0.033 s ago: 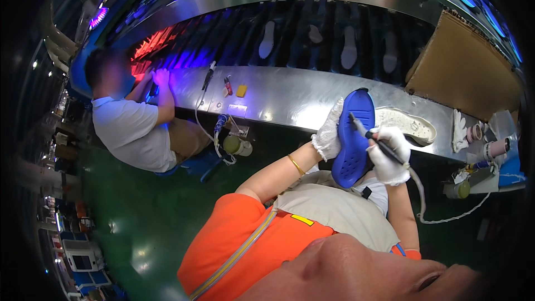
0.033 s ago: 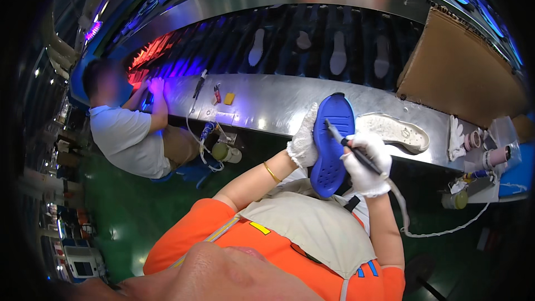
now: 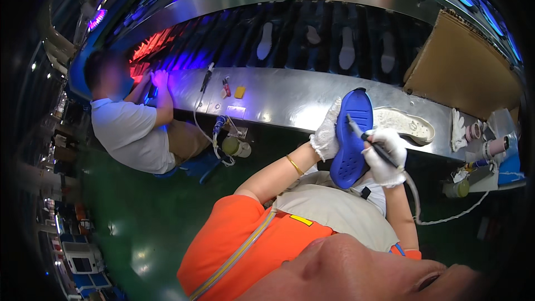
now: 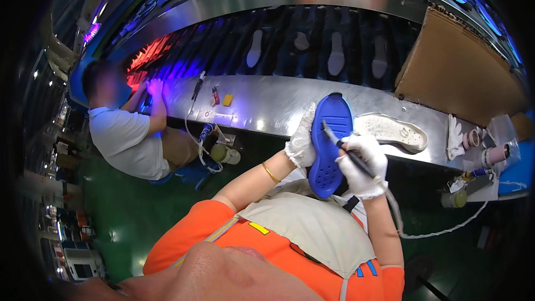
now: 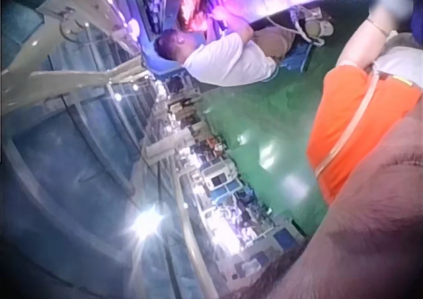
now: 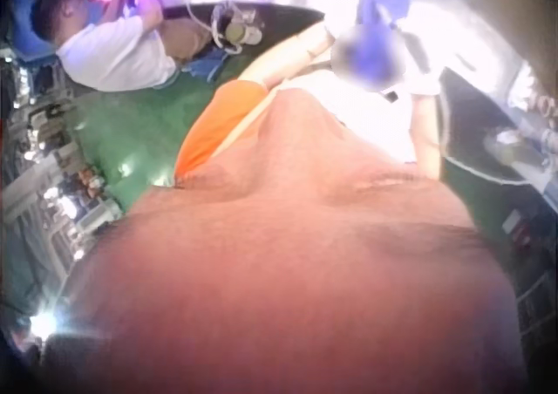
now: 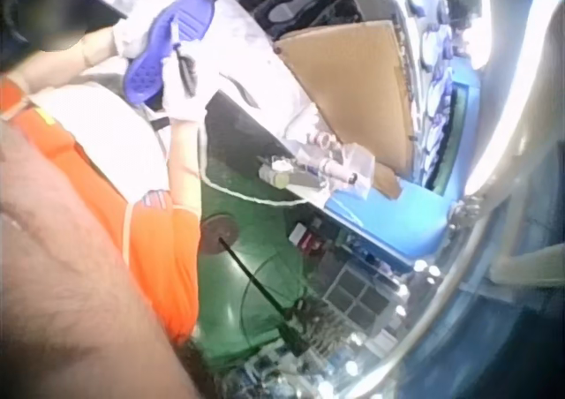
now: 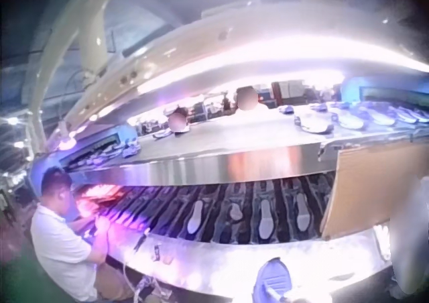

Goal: The person uses a handheld rotary tool to trim and smooth the bottom of blue slip-on shoes. They repeatedly pick up shoes from a conveyor belt, rotate them to access different areas of the sole, and apply the tool to the surface before placing the shoes back on the belt.

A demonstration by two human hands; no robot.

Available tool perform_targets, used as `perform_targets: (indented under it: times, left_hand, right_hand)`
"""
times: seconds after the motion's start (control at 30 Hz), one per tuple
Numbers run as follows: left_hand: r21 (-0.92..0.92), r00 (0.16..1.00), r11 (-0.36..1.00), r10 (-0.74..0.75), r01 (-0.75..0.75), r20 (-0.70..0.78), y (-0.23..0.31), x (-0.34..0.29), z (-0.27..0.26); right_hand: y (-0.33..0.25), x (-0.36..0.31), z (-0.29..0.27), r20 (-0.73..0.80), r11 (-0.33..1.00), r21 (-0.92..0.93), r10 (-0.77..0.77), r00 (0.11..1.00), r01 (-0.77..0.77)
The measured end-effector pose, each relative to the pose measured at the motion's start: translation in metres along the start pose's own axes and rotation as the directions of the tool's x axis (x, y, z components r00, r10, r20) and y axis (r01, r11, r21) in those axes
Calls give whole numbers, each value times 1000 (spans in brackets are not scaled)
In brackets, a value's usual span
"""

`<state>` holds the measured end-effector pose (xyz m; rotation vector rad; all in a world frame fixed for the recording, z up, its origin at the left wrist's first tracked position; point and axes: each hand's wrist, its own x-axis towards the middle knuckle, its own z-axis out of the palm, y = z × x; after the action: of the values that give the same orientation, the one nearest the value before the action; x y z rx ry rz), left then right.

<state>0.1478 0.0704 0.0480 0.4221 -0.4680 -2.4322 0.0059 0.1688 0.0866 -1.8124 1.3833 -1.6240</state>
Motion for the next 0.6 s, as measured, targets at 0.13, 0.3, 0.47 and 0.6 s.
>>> perform_targets:
  times: [0.13, 0.3, 0.47, 0.6]
  left_hand:
    - [77, 999, 997, -34, 31, 34, 3, -8, -1]
    - [153, 891, 947, -317, 281, 326, -21, -39, -10]
    - [334, 943, 908, -308, 251, 128, -23, -22, -9]
    - [180, 983, 976, -148, 126, 112, -17, -4, 1]
  right_hand:
    - [-6, -18, 1, 119, 936, 232, 241, 963, -263]
    - [24, -42, -33, 18, 843, 339, 438, 899, -418]
    - [22, -44, -23, 125, 878, 316, 338, 933, -360]
    - [23, -27, -29, 25, 788, 496, 407, 913, -365]
